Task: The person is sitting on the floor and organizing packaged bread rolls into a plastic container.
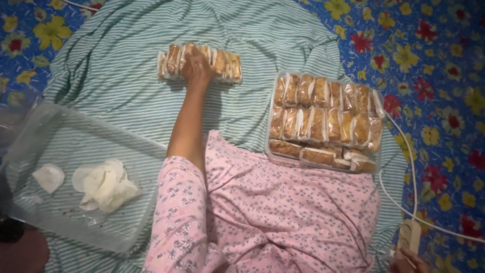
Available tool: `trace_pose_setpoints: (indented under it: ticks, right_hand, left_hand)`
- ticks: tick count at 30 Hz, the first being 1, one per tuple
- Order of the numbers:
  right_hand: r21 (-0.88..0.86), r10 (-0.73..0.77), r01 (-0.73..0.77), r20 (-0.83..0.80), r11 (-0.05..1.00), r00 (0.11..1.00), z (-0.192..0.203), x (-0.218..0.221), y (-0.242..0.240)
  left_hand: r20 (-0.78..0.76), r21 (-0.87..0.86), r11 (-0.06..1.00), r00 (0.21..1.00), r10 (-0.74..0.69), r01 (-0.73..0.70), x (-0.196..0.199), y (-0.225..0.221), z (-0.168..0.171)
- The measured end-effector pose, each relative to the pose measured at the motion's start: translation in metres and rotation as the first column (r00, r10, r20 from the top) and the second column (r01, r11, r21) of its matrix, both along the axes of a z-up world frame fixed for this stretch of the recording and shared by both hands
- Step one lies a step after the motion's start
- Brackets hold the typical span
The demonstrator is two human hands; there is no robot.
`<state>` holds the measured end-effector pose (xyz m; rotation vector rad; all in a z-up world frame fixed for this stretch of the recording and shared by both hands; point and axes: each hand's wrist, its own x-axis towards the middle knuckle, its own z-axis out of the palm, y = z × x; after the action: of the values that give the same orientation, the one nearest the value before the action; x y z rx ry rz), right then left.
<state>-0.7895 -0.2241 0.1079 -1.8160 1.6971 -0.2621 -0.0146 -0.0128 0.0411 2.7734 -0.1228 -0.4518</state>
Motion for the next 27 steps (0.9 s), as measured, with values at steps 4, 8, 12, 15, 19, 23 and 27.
trace_pose_setpoints:
  ticks: [4,8,12,15,19,23,27]
  right_hand:
    - [-0.222,0.255,-0.180,0.378,0.958,0.890,-0.020,-0.013,-0.002]
    - [0.015,-0.073,0.072,0.097,0.997,0.993,0.089,0.108,0.054]
    - [-0.348,0.282,-0.175,0.287,0.921,0.916,0.041,0.122,0.051]
    - [0.152,-0.041,-0.028,0.430,0.988,0.902,0.103,0.198,0.102]
    - [0.266,0.074,-0.233,0.496,0.935,0.865,0.118,0.244,0.116]
    - [0.151,0.180,-0.479,0.798,0.865,0.575,0.050,0.255,0.083]
    - [0.239,0.042,-0.427,0.832,0.872,0.553,0.080,0.288,0.098]
  left_hand:
    - [-0.056,-0.327,0.932,0.988,0.146,-0.156,-0.008,0.006,0.004]
    - [-0.149,-0.418,0.885,0.976,0.156,-0.205,-0.030,-0.007,0.029]
    - [-0.160,-0.621,0.772,0.986,0.046,-0.137,-0.090,-0.017,0.093]
    - [-0.186,-0.767,0.639,0.973,-0.140,-0.055,-0.153,-0.022,0.147]
    - [-0.071,-0.918,0.389,0.931,-0.357,0.080,-0.240,-0.020,0.184]
    - [0.210,-0.945,0.186,0.933,-0.293,0.270,-0.298,-0.040,0.125]
    - [0.244,-0.945,0.136,0.919,-0.309,0.297,-0.328,-0.038,0.101]
